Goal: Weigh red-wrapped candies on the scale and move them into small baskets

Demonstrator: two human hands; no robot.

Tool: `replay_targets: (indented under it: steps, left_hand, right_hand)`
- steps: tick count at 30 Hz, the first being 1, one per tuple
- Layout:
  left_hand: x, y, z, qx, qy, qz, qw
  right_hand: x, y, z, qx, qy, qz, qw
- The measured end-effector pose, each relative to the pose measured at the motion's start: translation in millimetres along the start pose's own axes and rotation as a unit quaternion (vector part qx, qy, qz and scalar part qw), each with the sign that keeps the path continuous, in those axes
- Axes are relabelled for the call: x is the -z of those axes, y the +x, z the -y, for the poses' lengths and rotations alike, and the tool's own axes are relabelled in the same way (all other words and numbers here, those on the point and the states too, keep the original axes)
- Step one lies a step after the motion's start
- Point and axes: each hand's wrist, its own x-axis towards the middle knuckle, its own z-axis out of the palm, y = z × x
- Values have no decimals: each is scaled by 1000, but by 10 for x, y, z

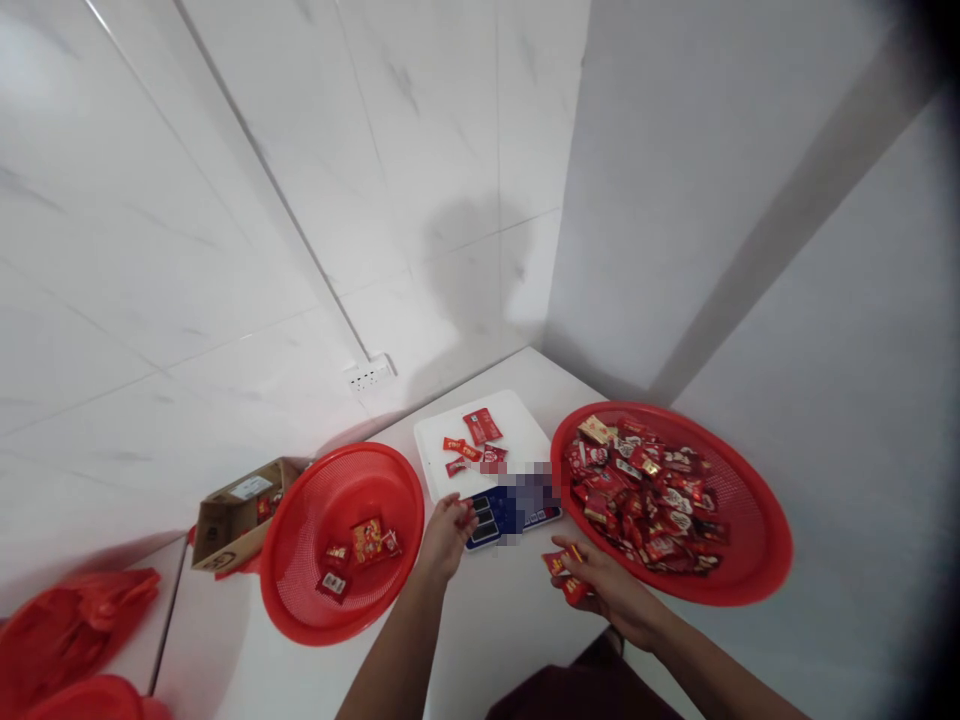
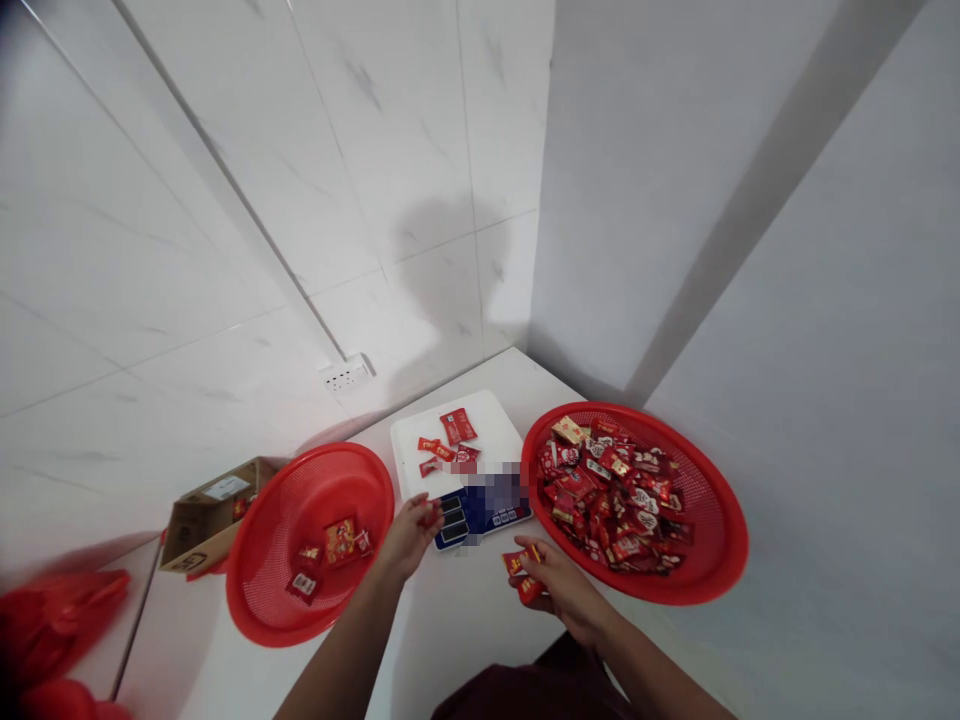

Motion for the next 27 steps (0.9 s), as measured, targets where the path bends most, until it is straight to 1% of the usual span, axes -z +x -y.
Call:
replay_targets:
  steps: [4, 8, 11, 15, 18, 21, 23, 27]
  left_hand:
    - [169, -284, 279, 50, 11, 28, 998]
    - [319, -515, 509, 106, 28, 41, 993]
    - [402, -599, 613, 130, 44, 46, 990]
    - [452, -608, 662, 134, 59, 57, 988]
    - [451, -568, 645, 125, 75, 62, 987]
    - [406, -493, 558, 113, 94, 66, 987]
    - [333, -417, 437, 98, 103, 72, 987]
    - [103, -206, 88, 40, 113, 87, 989]
  right_hand:
    - [41, 39, -84, -17, -5, -7, 1000]
    - [-3, 29, -92, -22, -11, 1, 1000]
    - [-42, 25, -92, -25, -18, 7, 1000]
    - [-49, 41, -129, -28, -31, 7, 999]
    - [-31, 41, -161, -27, -26, 7, 999]
    - [-20, 16, -169, -27, -18, 1, 999]
    - [-21, -5, -161, -30, -19, -5, 999]
    - [-40, -35, -142, -26, -14, -4, 1000]
